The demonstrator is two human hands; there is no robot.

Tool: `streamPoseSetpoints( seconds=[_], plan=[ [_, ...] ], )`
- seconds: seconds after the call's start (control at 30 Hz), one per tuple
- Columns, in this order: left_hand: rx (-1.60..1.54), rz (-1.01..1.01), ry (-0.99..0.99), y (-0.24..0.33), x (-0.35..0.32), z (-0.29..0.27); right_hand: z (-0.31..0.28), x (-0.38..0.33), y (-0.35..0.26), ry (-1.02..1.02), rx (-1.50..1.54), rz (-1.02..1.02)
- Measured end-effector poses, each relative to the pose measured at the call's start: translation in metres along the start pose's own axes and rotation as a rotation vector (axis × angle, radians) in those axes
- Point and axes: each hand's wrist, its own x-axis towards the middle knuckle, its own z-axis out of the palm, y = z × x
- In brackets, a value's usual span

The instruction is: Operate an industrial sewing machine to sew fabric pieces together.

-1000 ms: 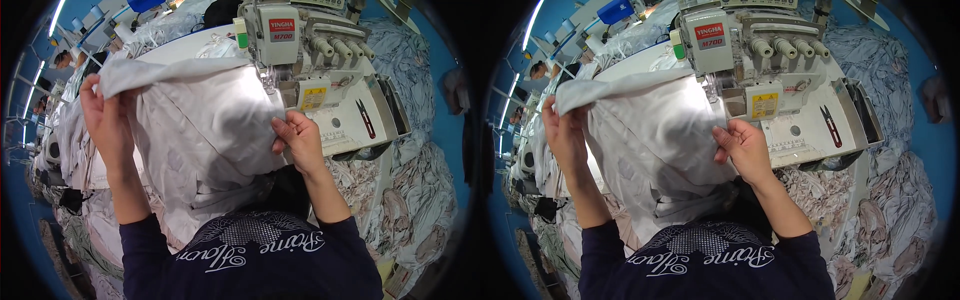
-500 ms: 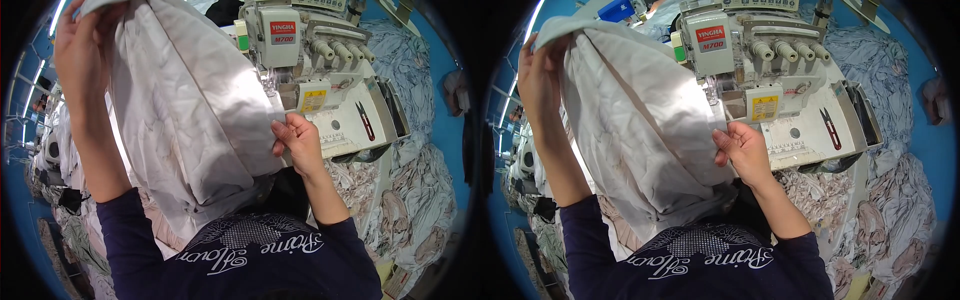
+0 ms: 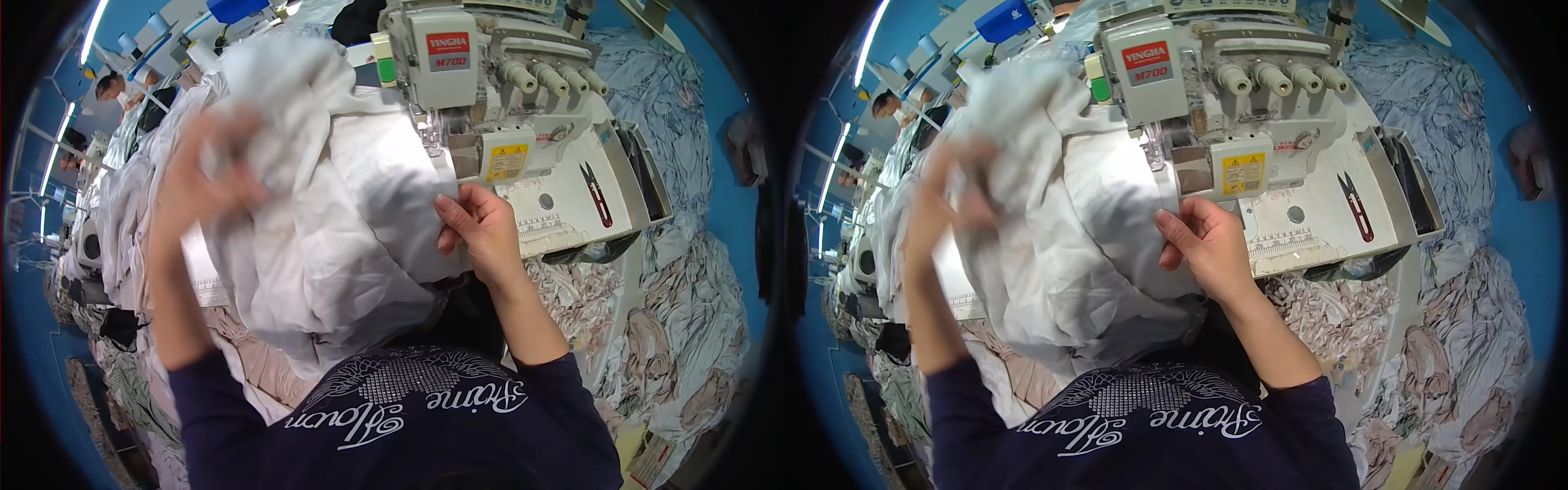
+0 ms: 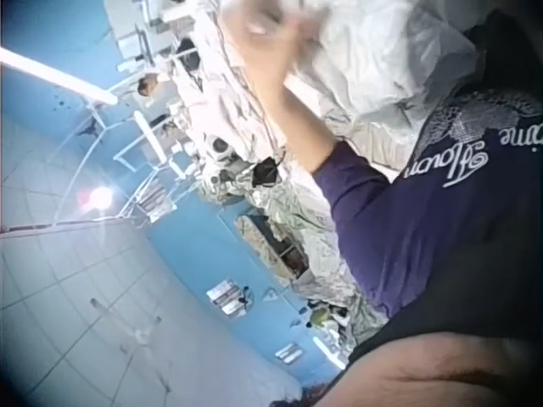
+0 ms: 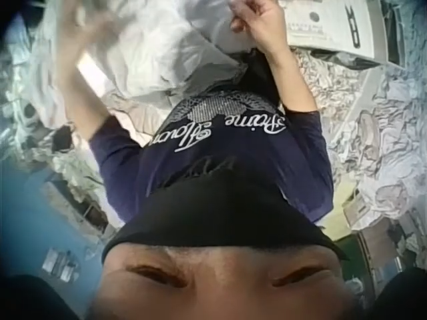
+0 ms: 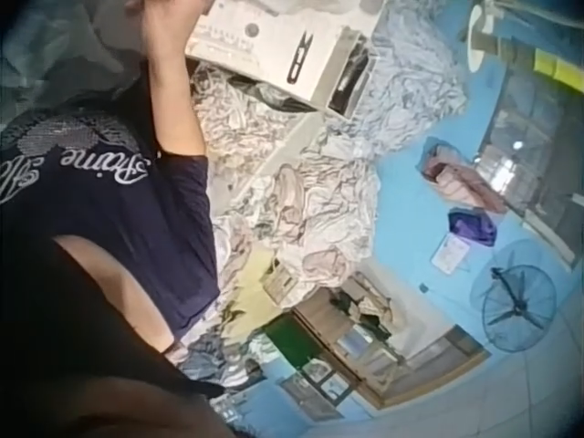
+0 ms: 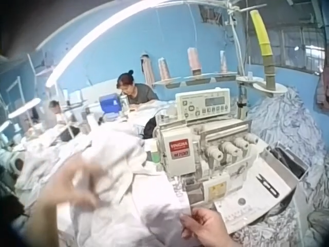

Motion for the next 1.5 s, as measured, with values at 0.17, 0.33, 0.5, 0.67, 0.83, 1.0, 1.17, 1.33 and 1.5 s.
streamPoseSetpoints(
  seconds=[0.17, 0.33, 0.5, 0.67, 0.83, 1.0, 1.17, 1.33, 1.5],
  plan=[
    [0.161, -0.352, 0.121, -0.027, -0.127, 0.106, 0.009, -0.001, 0.000, -0.052, 0.021, 0.034],
    [0.357, -0.123, 0.803, 0.006, -0.058, 0.058, 0.000, 0.003, 0.003, -0.094, 0.062, -0.022],
    [0.411, 0.165, 1.067, 0.017, 0.013, -0.008, 0.002, 0.003, 0.004, -0.106, 0.055, -0.025],
    [0.623, 0.149, 1.067, 0.010, 0.052, -0.071, 0.010, 0.000, 0.003, -0.119, 0.069, -0.020],
    [0.180, -0.223, 0.420, -0.041, -0.006, -0.001, 0.002, 0.004, 0.004, -0.066, 0.072, -0.026],
    [0.159, -0.473, 0.044, -0.009, -0.119, 0.099, 0.005, 0.001, 0.003, -0.076, 0.068, 0.009],
    [0.445, -0.115, 0.754, -0.009, -0.081, 0.069, 0.004, 0.002, 0.003, -0.094, 0.047, -0.041],
    [0.446, -0.029, 0.875, 0.007, -0.017, 0.024, 0.005, 0.003, 0.008, -0.108, 0.079, -0.056],
    [0.615, 0.309, 0.912, 0.011, 0.043, -0.012, 0.004, 0.003, 0.004, -0.096, 0.082, -0.036]
  ],
)
